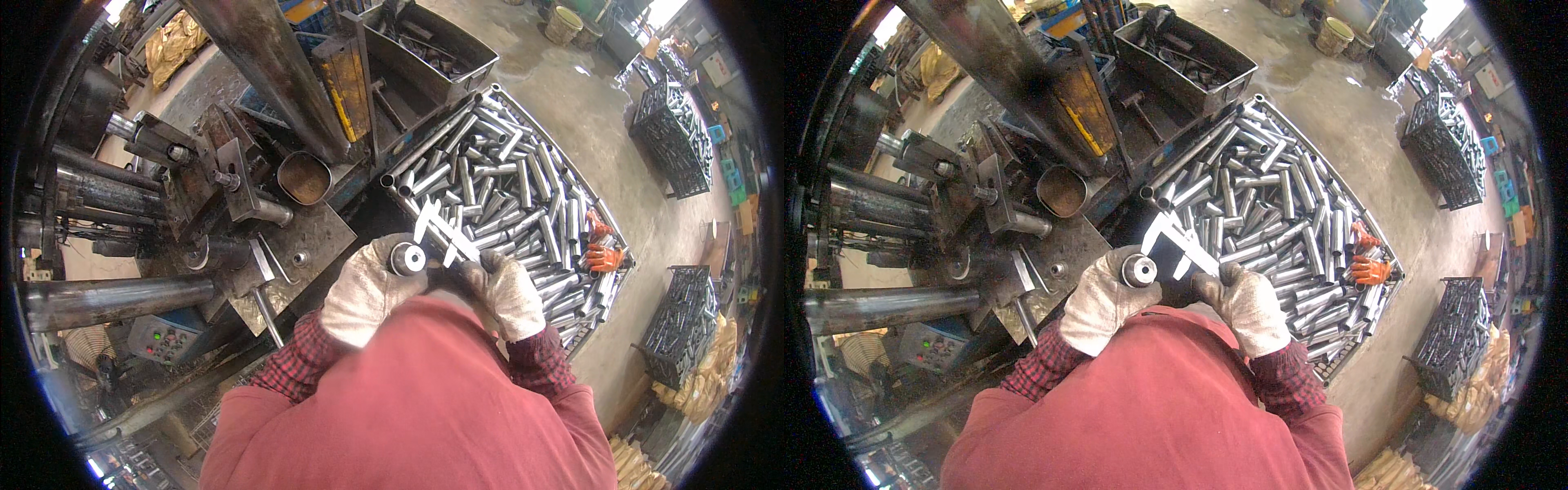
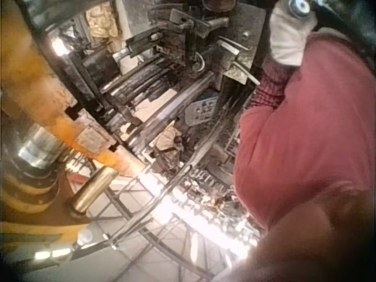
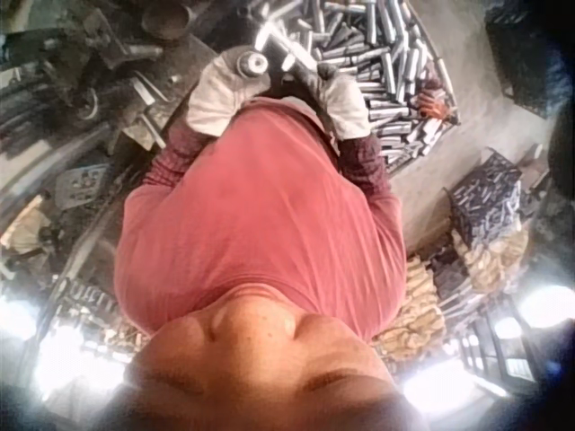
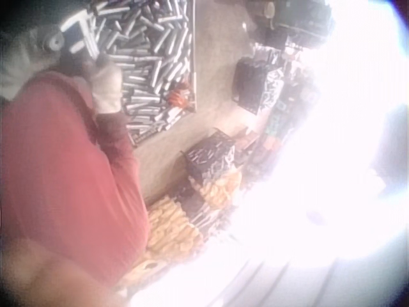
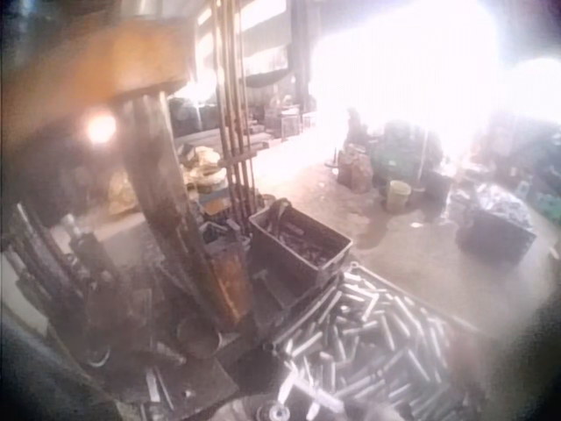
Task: The person picks up metal cylindrical parts from a bin and uses a caliper to measure their dimensions. They repeatedly measure several parts and place them back into the bin.
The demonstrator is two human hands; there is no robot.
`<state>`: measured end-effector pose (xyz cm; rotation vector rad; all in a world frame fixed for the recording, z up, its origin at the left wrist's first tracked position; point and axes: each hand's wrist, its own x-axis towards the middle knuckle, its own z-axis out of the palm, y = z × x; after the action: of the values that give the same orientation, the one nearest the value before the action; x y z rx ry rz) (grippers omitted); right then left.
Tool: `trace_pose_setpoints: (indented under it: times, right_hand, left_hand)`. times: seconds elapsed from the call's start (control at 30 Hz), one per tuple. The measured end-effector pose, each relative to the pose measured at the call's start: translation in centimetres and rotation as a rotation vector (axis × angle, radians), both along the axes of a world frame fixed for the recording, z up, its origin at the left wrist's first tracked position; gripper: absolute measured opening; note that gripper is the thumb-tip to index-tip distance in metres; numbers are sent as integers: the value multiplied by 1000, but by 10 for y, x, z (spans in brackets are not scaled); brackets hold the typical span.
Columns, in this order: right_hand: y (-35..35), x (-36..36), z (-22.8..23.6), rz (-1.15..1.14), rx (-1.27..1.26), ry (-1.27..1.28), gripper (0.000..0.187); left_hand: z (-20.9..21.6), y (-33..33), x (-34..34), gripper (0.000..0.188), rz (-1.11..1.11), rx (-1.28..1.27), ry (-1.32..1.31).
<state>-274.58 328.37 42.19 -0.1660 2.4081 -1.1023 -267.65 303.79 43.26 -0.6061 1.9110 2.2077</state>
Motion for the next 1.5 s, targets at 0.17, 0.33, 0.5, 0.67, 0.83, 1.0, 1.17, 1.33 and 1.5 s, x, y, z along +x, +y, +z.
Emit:
trace_pose_setpoints:
  times: [0.17, 0.33, 0.5, 0.67, 0.83, 1.0, 1.17, 1.33, 1.5]
  right_hand:
    - [-13, 2, -17, -5, -24, -5, 55]
    - [-21, 6, -24, 43, 29, 129, 61]
    - [-23, 4, -23, 117, 157, 167, 61]
    - [-24, 2, -15, 122, 204, 201, 59]
    - [-24, -1, 0, 108, 157, 94, 59]
    - [-26, -5, 12, 100, 162, 30, 57]
    - [-25, -4, 14, 105, 210, -1, 55]
    - [-23, 0, 4, 62, 138, -22, 56]
    - [-18, 4, -4, 20, 116, -45, 51]
  left_hand:
    - [12, -3, -5, 56, -83, 64, -39]
    - [8, -8, -5, 56, -114, 40, -30]
    - [-3, -23, -3, 58, -168, 107, 57]
    - [-17, -26, 6, 48, -122, 378, -14]
    - [-28, -30, 9, 47, -287, 132, -15]
    - [-32, -18, 14, 107, 38, 713, -76]
    - [-31, -19, 16, 126, -42, 538, -105]
    - [-30, -21, 13, 126, -135, 367, -69]
    - [-19, -18, 16, 116, -106, 337, -57]
